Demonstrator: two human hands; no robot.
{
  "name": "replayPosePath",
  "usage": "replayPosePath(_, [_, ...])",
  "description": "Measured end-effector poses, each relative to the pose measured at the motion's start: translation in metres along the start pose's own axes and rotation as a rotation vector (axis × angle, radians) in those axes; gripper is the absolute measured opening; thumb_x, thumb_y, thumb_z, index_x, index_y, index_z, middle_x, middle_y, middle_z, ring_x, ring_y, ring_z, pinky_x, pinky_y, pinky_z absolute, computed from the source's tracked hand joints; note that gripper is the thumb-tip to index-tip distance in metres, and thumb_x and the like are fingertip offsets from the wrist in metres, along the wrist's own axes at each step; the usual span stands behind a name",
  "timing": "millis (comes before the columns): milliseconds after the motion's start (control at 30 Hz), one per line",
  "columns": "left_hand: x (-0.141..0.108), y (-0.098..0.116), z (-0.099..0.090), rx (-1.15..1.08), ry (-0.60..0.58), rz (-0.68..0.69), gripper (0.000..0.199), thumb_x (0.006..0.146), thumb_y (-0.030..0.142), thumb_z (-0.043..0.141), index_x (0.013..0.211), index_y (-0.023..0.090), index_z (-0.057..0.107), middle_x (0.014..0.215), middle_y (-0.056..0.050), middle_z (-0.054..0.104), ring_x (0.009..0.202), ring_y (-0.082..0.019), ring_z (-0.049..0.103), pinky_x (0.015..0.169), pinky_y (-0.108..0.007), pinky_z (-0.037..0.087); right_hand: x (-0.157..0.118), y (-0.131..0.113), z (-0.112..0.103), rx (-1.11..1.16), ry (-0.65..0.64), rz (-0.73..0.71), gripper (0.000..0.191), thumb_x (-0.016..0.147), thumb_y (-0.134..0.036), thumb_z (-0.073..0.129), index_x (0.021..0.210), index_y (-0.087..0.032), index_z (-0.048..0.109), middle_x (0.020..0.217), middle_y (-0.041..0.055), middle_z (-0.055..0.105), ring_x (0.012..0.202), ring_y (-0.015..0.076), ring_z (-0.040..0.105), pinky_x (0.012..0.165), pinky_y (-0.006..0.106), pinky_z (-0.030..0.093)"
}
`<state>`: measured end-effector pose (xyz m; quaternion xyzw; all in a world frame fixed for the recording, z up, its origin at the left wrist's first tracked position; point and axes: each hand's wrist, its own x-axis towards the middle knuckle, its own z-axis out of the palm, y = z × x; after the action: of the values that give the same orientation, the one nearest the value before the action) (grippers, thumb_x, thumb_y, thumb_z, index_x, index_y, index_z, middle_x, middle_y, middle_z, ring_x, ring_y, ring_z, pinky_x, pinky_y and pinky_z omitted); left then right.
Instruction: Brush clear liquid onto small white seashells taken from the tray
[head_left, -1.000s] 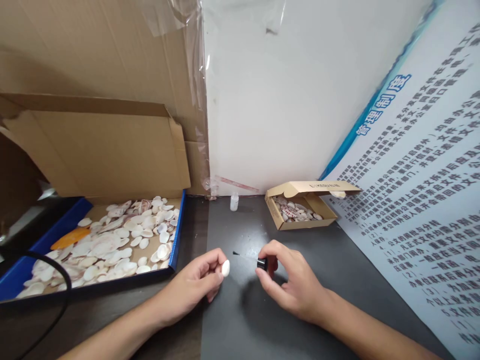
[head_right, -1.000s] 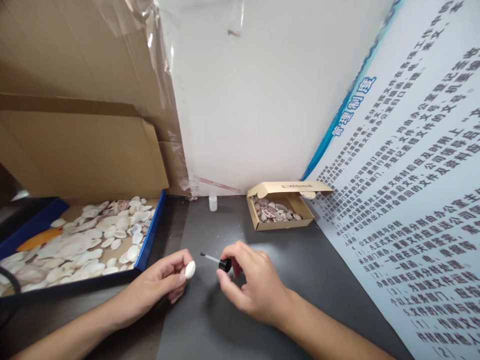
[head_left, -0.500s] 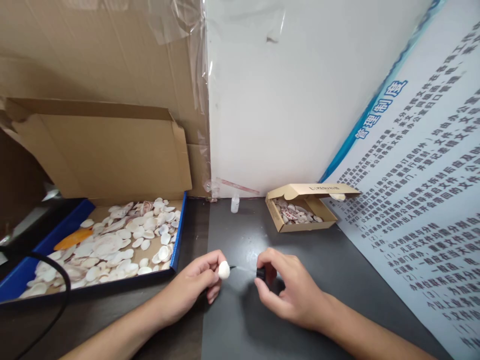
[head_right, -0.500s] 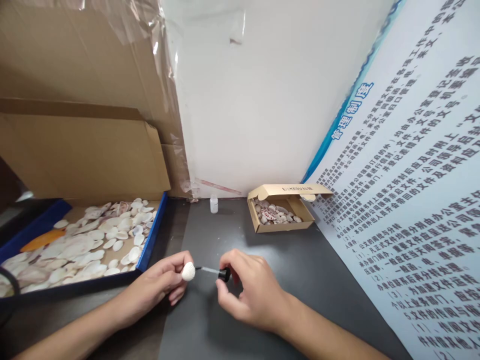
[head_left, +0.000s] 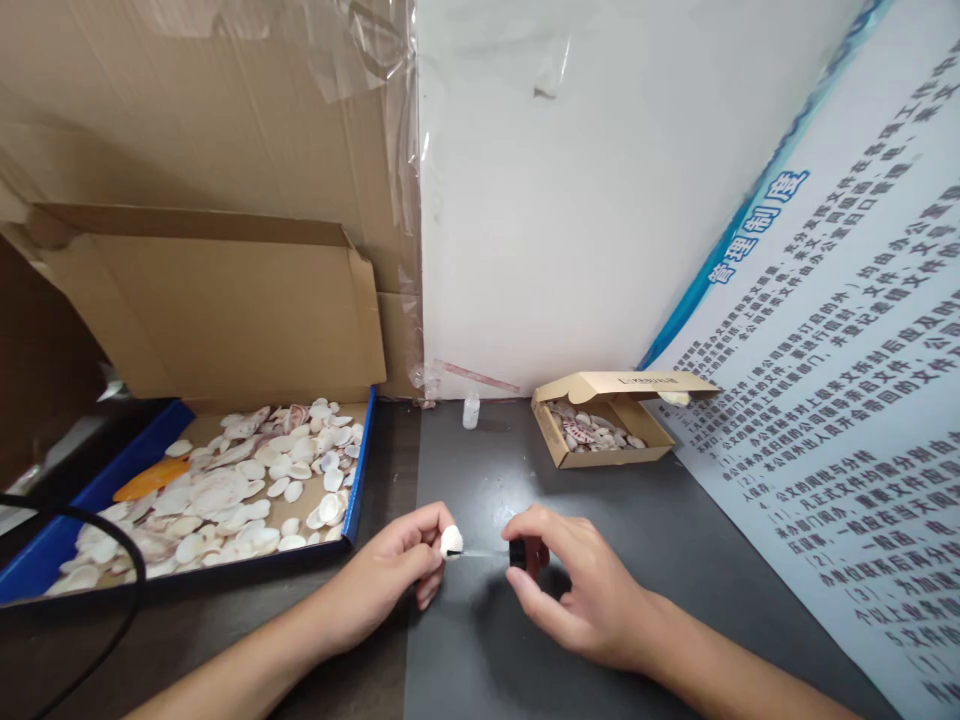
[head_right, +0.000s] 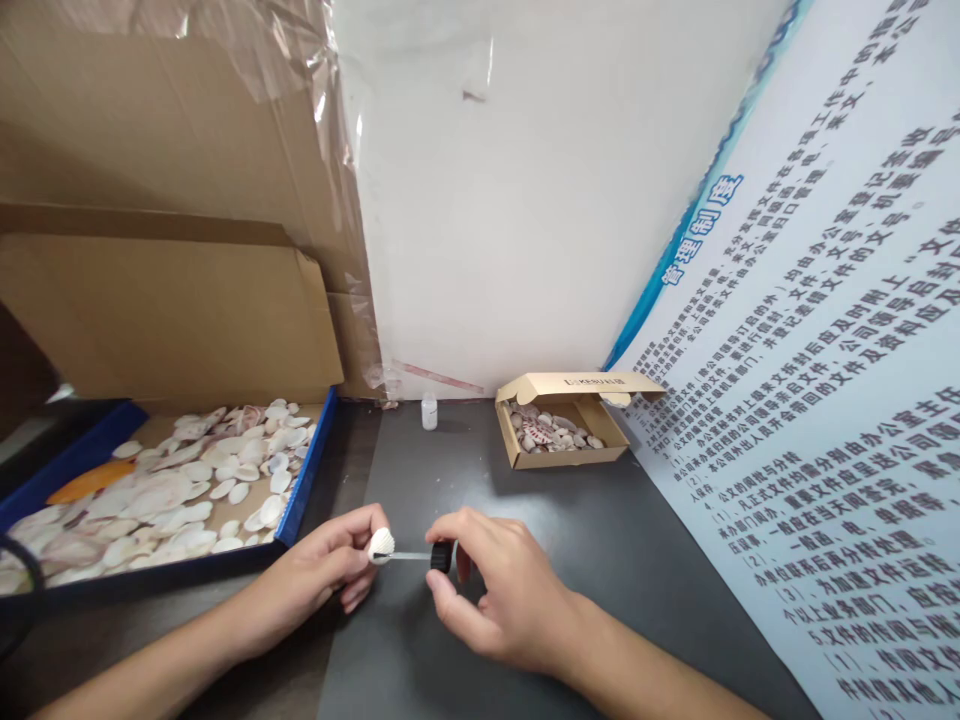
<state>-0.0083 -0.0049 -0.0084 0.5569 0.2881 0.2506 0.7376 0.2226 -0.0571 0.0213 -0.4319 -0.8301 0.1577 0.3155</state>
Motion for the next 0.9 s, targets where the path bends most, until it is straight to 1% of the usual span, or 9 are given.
replayPosePath(133, [0.001,-0.001,-0.001,-0.024,0.002,0.006,0.009,0.082,0.026,0.054,0.079,0.019,0.048,0.055,0.008,0.042,0.049,-0.009,0.034,0.051,-0.022,0.032,0.001,0.002,0.0,0.016,-0.006,0.086,0.011,0.088,-0.021,0.055,0.098,-0.022,0.053,0.072,-0.0017,0.059,0.06,0.0148,0.06,0.061,0.027,0.044])
replayPosePath(233, [0.001,-0.002,-0.002,-0.014,0.006,0.003,0.016,0.084,0.033,0.056,0.08,0.019,0.048,0.055,0.007,0.043,0.049,-0.009,0.034,0.051,-0.022,0.031,0.001,0.006,0.003,0.131,0.019,0.204,0.01,0.089,-0.023,0.055,0.098,-0.022,0.05,0.071,-0.0024,0.059,0.06,0.0145,0.059,0.059,0.026,0.044])
replayPosePath(333, [0.001,-0.002,-0.001,0.028,0.016,-0.003,0.02,0.085,0.037,0.056,0.08,0.02,0.047,0.055,0.008,0.042,0.049,-0.009,0.036,0.053,-0.022,0.032,0.002,0.01,0.008,0.274,-0.017,0.292,0.014,0.089,-0.025,0.056,0.101,-0.022,0.05,0.07,-0.003,0.059,0.059,0.0143,0.058,0.057,0.025,0.044])
replayPosePath(467, [-0.004,0.009,0.009,0.114,0.035,-0.036,0.019,0.087,0.037,0.05,0.079,0.02,0.045,0.061,0.006,0.045,0.056,-0.011,0.043,0.059,-0.024,0.038,0.003,0.017,0.013,0.354,-0.013,0.34,0.02,0.092,-0.026,0.054,0.111,-0.021,0.054,0.079,0.0012,0.066,0.069,0.0171,0.065,0.063,0.027,0.048])
replayPosePath(533, [-0.01,0.024,0.015,0.233,0.022,-0.042,0.023,0.091,0.039,0.044,0.078,0.02,0.043,0.067,0.003,0.048,0.062,-0.013,0.048,0.063,-0.026,0.041,0.004,0.02,0.013,0.375,-0.009,0.343,0.02,0.095,-0.027,0.051,0.112,-0.02,0.057,0.081,0.0026,0.068,0.074,0.0182,0.068,0.067,0.028,0.05])
replayPosePath(633, [-0.024,0.054,0.015,0.683,0.058,0.01,0.031,0.095,0.046,0.04,0.08,0.021,0.049,0.075,0.001,0.054,0.069,-0.016,0.052,0.066,-0.026,0.042,0.005,0.022,0.011,0.404,-0.002,0.333,0.019,0.097,-0.028,0.049,0.109,-0.019,0.06,0.092,0.0056,0.069,0.077,0.0181,0.069,0.07,0.029,0.051])
replayPosePath(700, [-0.034,0.072,0.003,0.939,0.155,0.031,0.031,0.095,0.046,0.039,0.086,0.022,0.056,0.08,-0.001,0.061,0.076,-0.019,0.056,0.071,-0.027,0.043,0.005,0.021,0.01,0.393,0.001,0.329,0.018,0.096,-0.027,0.049,0.108,-0.019,0.061,0.09,0.0054,0.069,0.076,0.0182,0.069,0.07,0.029,0.051])
replayPosePath(767, [-0.044,0.083,-0.02,1.074,0.29,-0.001,0.031,0.092,0.046,0.042,0.095,0.024,0.064,0.089,-0.003,0.069,0.084,-0.023,0.061,0.076,-0.029,0.046,0.004,0.021,0.01,0.371,-0.001,0.331,0.018,0.095,-0.026,0.05,0.107,-0.019,0.061,0.082,0.0036,0.069,0.074,0.0185,0.068,0.069,0.029,0.051])
replayPosePath(900, [-0.057,0.083,-0.079,1.288,0.579,-0.167,0.044,0.084,0.044,0.047,0.117,0.023,0.069,0.125,-0.009,0.068,0.117,-0.036,0.059,0.098,-0.04,0.043,0.004,0.019,0.009,0.342,-0.012,0.325,0.016,0.095,-0.025,0.051,0.106,-0.019,0.062,0.077,0.0022,0.068,0.072,0.0181,0.067,0.067,0.029,0.05])
